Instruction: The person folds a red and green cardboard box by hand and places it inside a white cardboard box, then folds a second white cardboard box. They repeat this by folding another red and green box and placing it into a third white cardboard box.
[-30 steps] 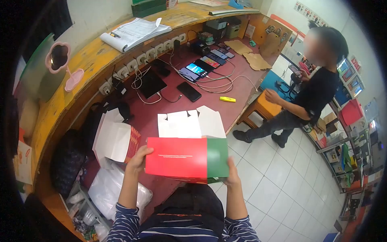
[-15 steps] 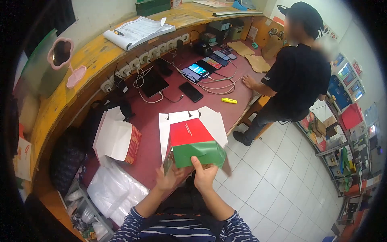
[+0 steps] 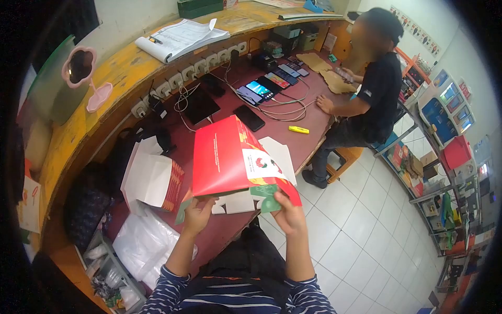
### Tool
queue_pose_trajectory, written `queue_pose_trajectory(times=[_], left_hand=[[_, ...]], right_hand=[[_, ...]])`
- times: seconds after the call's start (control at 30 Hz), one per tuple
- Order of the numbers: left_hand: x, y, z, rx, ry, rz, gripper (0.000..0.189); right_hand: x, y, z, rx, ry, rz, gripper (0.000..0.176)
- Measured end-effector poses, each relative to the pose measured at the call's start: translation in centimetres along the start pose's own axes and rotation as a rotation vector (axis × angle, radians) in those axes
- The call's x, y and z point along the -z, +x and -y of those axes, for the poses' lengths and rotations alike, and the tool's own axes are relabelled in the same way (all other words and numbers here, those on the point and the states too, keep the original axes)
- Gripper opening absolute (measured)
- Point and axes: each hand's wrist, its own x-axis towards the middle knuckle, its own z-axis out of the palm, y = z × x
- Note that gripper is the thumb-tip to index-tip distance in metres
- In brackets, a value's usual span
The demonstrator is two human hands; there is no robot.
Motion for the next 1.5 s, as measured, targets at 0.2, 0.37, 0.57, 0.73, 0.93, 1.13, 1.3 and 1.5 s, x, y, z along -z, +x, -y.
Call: queue_pose_trajectory(times=[0.2,0.37,0.57,0.73,0.93,1.13,1.3,1.5], left_hand=[[-4.0,-0.8,-2.0,-0.039,-0.502,-0.033,0.026],[-2.7,-0.8,-2.2,0.081,-0.429,0.014,0.018],[-0.8,-0.9,2.6,0.409,-1.08,-0.025,0.023],[-3.1,-2.3,-1.6,0.168,-0.469,-0.398,0.018],[-0.3,-2.3,-1.2,0.428,-0.147,0.221,0.025],[3.8,-1.1,-1.8,0.047,0.378,-0.088,0.051],[7.4,-2.3,2.3,0.576,-0.689,-0.357,0.051],[14.4,-5.8,7.7,0.165,0.383,-0.328,0.039]], right_hand=[[-4.6,-1.0,-7.4,0.43,-0.189,-0.297,0.013],[-4.6,-0.6,-5.6,0.034,0.202,-0.106,0.01],[-5.5,-0.7,-5.7,0.328,-0.14,-0.225,0.034],[-5.5,-1.5,-8.0,0.395,-0.183,-0.114,0.044],[-4.4,0.2,-8.4,0.197,-0.095,-0.161,0.047],[-5.9,1.3,-7.8,0.325,-1.159,0.443,0.044],[-11.9,1.7,-10.1,0.391,-1.72,0.66,0.035],[-15.5,5.7,-16.5,0.72,-1.823,1.329,0.019]])
